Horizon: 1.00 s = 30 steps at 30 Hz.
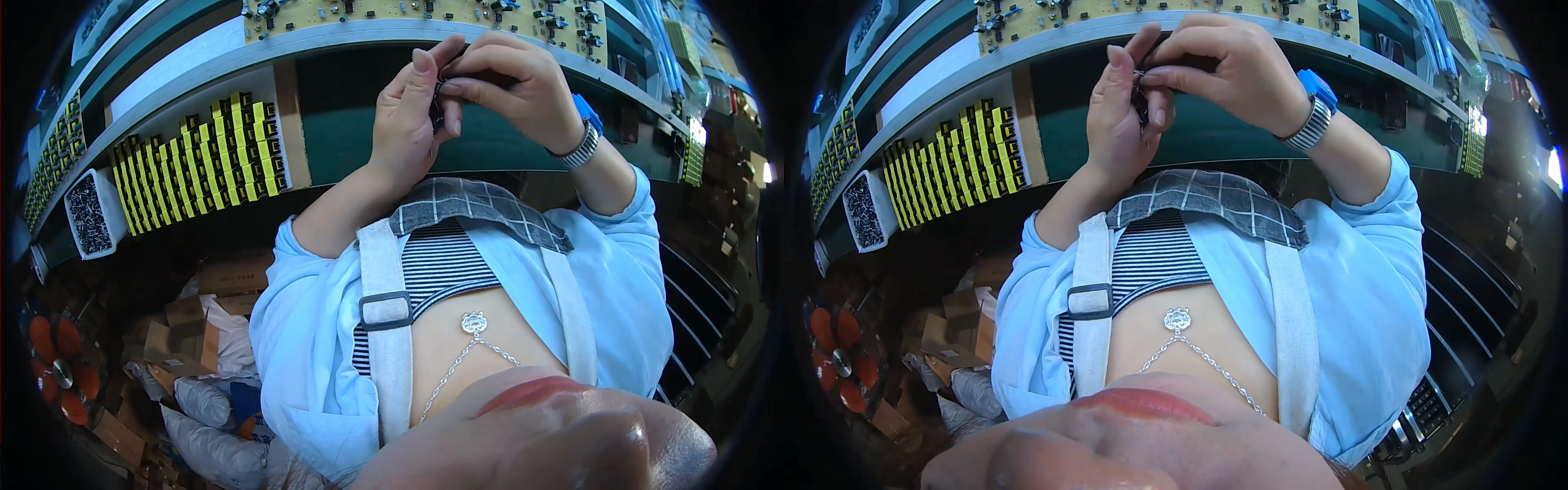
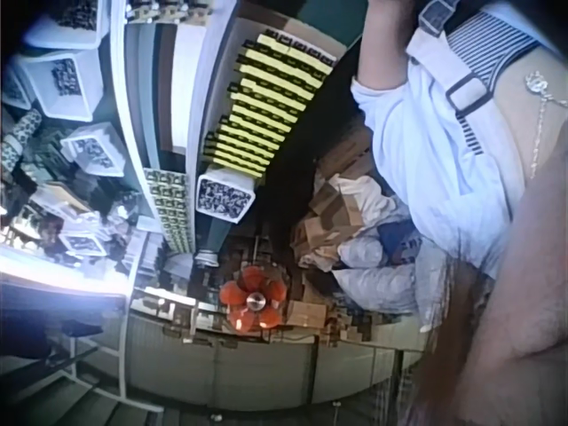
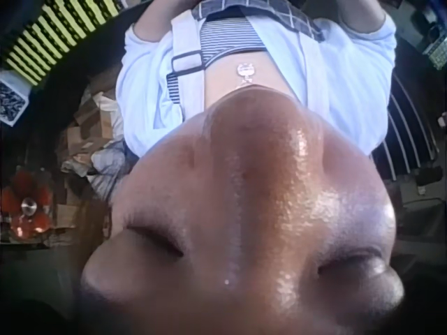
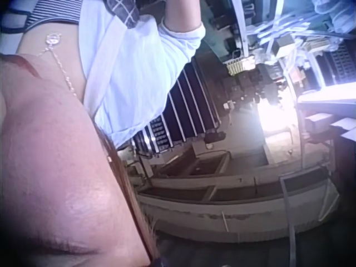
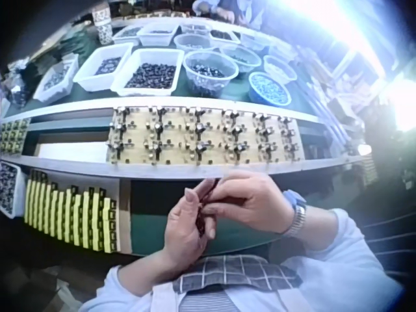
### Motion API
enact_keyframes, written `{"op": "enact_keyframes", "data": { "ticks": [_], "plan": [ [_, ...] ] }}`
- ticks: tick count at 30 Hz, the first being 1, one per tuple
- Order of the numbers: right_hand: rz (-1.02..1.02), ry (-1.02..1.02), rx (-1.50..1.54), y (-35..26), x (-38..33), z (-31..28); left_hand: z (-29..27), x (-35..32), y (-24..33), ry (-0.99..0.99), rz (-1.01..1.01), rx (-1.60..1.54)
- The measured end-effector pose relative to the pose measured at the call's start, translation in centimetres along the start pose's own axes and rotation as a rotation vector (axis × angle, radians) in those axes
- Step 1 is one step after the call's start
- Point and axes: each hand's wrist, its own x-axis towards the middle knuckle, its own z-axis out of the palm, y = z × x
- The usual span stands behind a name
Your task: The person assembles circuit boards by picking electronic components from plastic containers and inserting them into the boards by hand.
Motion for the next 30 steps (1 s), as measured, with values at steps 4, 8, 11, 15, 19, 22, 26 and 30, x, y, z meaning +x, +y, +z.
{"op": "enact_keyframes", "data": {
  "ticks": [4,8,11,15,19,22,26,30],
  "plan": [
    [0.053,-0.090,0.108,1.2,-0.4,-0.1,0.4,0.1,0.1,0.044,-0.054,0.069],
    [0.365,0.039,0.521,1.0,-0.5,-0.4,-0.4,0.2,0.0,0.019,0.031,-0.123],
    [0.601,-0.095,1.006,2.1,-1.3,-0.2,-0.2,-0.1,-0.2,0.040,0.168,0.078],
    [0.632,-0.148,1.113,1.8,-1.7,0.4,-0.8,-0.3,-0.9,0.115,0.274,0.241],
    [0.489,-0.002,0.871,1.6,-1.8,1.0,-0.8,-0.1,-1.0,0.172,0.316,0.209],
    [0.176,0.307,0.558,0.4,-1.5,2.4,-0.6,0.0,-0.4,0.082,0.016,-0.255],
    [-0.421,0.176,-0.361,1.5,-0.1,-0.2,-0.4,0.3,0.1,0.065,-0.136,-0.258],
    [-0.380,0.188,-0.454,2.2,3.0,-2.6,-0.4,0.7,0.7,0.189,-0.281,-0.307]
  ]
}}
